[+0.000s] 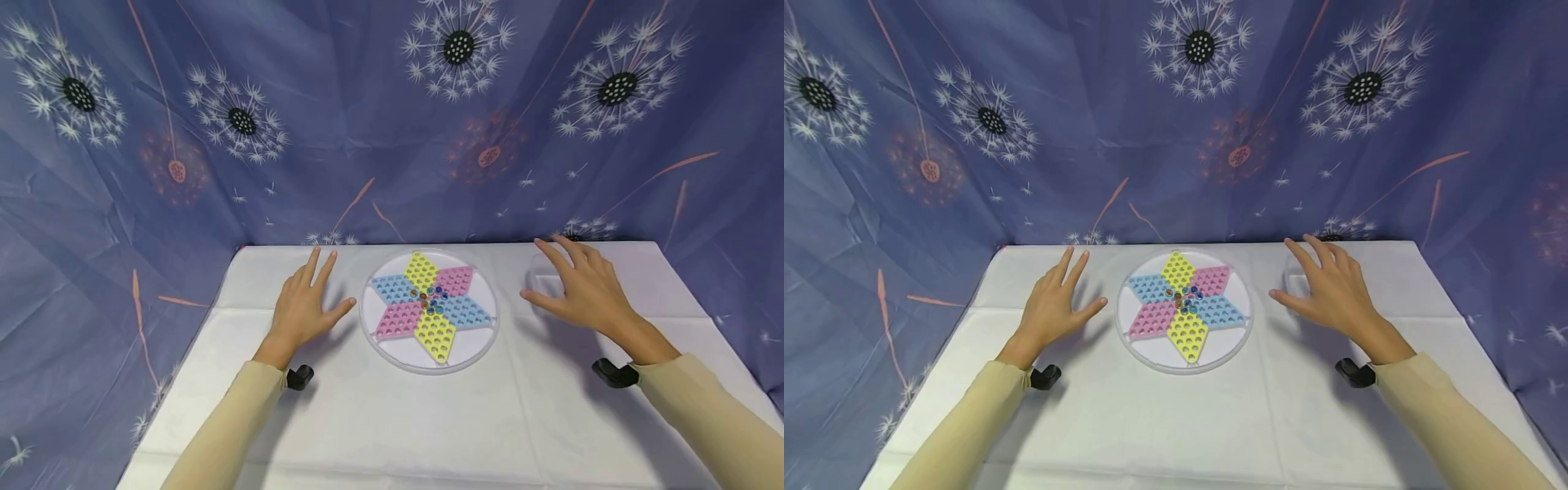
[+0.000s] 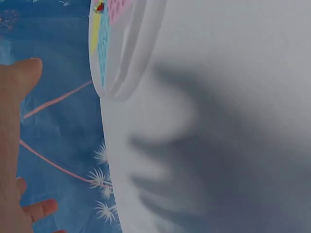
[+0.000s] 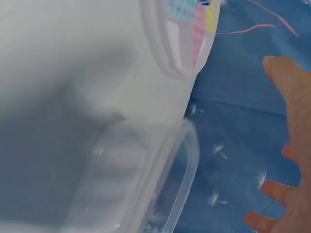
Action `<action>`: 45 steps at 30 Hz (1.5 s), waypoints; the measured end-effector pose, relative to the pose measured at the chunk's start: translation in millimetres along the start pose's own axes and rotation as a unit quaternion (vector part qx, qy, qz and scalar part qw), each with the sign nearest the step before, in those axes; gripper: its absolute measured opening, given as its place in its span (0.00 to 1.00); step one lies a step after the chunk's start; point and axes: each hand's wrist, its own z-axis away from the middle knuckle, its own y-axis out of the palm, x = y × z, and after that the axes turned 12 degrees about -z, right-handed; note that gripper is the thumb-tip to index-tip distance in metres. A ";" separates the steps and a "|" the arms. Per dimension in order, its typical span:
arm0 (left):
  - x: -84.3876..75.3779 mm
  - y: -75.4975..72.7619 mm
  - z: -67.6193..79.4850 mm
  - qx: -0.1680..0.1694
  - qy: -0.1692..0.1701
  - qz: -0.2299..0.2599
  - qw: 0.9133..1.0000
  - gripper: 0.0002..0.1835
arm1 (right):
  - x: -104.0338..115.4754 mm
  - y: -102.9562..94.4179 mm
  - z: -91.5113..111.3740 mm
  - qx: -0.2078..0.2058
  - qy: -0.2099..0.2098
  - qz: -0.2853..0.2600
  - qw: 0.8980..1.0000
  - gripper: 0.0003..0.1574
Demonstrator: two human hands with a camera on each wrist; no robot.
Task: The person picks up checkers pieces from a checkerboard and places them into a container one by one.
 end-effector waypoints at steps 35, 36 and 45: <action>-44.1 44.6 28.5 0.150 -0.049 0.326 0.932 0.74 | 58.2 98.6 -56.6 0.118 -0.051 -0.238 0.963 0.39; -44.5 45.2 28.3 0.150 -0.048 0.327 0.932 0.74 | 58.8 100.9 -57.1 0.119 -0.050 -0.237 0.963 0.39; -47.2 47.9 26.2 0.153 -0.046 0.318 0.934 0.74 | 63.1 112.7 -58.1 0.114 -0.057 -0.239 0.963 0.33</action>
